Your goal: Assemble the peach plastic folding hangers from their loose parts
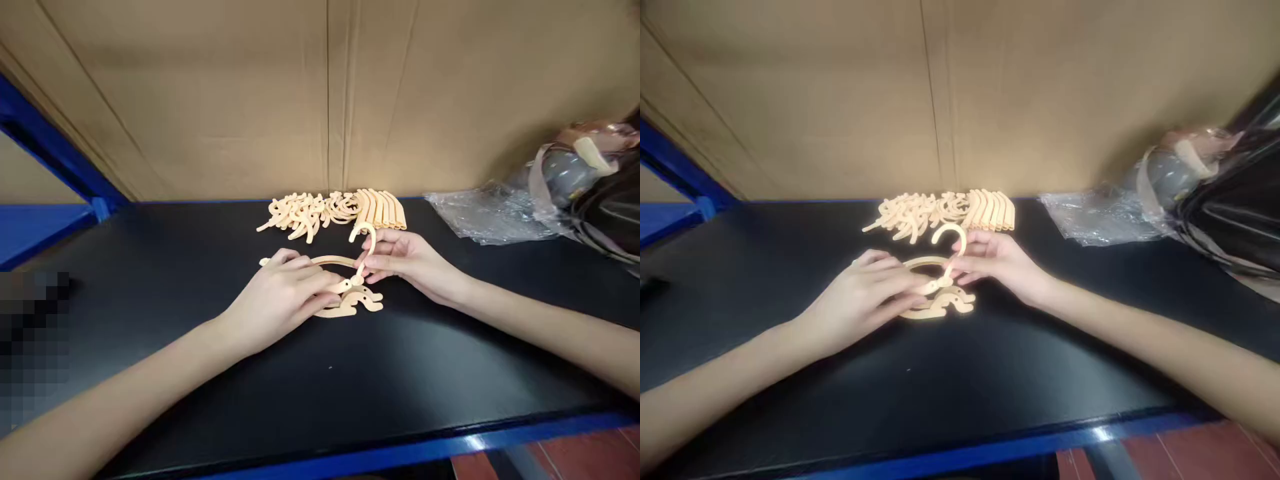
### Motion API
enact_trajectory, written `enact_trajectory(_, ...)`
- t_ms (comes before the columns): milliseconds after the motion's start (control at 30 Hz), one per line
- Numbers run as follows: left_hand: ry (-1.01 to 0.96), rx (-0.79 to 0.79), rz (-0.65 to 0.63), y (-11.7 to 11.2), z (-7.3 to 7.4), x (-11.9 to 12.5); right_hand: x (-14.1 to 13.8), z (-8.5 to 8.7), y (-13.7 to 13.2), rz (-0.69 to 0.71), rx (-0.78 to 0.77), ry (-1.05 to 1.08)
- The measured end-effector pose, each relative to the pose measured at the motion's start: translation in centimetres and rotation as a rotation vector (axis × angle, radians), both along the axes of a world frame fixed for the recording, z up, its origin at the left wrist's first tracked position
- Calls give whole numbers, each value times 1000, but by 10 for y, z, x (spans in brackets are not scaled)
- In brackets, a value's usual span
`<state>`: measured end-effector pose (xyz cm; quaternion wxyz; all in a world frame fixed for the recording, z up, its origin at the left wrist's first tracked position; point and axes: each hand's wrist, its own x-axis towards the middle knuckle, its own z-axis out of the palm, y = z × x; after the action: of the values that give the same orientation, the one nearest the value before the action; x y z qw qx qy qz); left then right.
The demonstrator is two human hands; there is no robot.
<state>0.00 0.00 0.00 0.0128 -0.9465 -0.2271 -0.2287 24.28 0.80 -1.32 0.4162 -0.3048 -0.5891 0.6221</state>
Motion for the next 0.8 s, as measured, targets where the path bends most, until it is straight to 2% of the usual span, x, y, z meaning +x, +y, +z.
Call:
enact_trajectory(367,16,85,-48,-1,2,1,4,0,3,117,-72,-2)
enact_trajectory(800,-4,253,-93,1,-3,1,1,-1,2,141,-54,-66)
